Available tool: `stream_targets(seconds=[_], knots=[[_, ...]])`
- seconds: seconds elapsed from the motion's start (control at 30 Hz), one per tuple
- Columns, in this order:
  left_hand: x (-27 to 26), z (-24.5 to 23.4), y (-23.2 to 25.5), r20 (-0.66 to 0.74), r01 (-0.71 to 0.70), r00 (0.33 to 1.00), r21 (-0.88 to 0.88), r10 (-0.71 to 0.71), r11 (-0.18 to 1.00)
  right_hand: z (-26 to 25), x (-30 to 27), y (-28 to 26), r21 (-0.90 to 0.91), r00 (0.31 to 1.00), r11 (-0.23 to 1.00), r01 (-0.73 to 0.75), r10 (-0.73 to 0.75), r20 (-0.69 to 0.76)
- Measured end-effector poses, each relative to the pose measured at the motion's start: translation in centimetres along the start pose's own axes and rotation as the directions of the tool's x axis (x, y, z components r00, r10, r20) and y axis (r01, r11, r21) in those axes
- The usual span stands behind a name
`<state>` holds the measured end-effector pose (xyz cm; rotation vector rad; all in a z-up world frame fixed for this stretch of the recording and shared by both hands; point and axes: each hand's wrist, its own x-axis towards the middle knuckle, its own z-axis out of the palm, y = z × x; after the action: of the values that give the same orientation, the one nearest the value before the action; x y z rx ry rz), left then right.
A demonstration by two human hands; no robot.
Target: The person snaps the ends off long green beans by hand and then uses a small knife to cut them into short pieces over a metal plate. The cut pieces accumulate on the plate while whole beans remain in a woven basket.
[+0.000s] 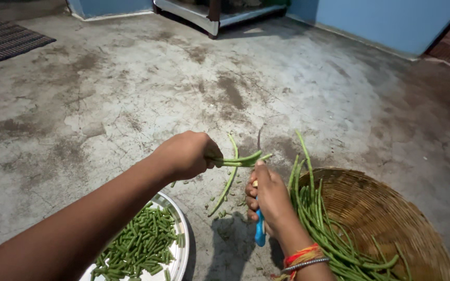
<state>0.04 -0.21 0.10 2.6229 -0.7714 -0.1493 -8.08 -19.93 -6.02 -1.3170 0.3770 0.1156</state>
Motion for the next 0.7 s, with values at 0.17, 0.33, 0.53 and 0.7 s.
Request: stream_targets(seconds=[0.17,0.33,0.53,0.7], knots=[[-0.1,-0.4,0.5,-0.006,-0.015,1.000,0.031,0.015,0.999,0.2,0.2,0.4,-0.001,0.999,0.999,-0.032,0.032,-0.032],[-0.3,-1.0,0.8,0.028,0.034,0.999,0.065,-0.036,0.997,-0.1,0.1,0.8,-0.020,0.996,0.996,-0.085,0.084,-0.031],[-0.5,-1.0,0.3,0.060,0.050,0.997,0.118,-0.058,0.992,-1.3,0.3,1.2,0.020,1.000,1.000,0.024,-0.024,0.013],[-0.4,-0.9,-0.1,0.048,0.031,0.998,0.126,-0.037,0.992,-1.6,0.0,0.5,0.047,0.993,0.999,0.017,-0.023,0.119]])
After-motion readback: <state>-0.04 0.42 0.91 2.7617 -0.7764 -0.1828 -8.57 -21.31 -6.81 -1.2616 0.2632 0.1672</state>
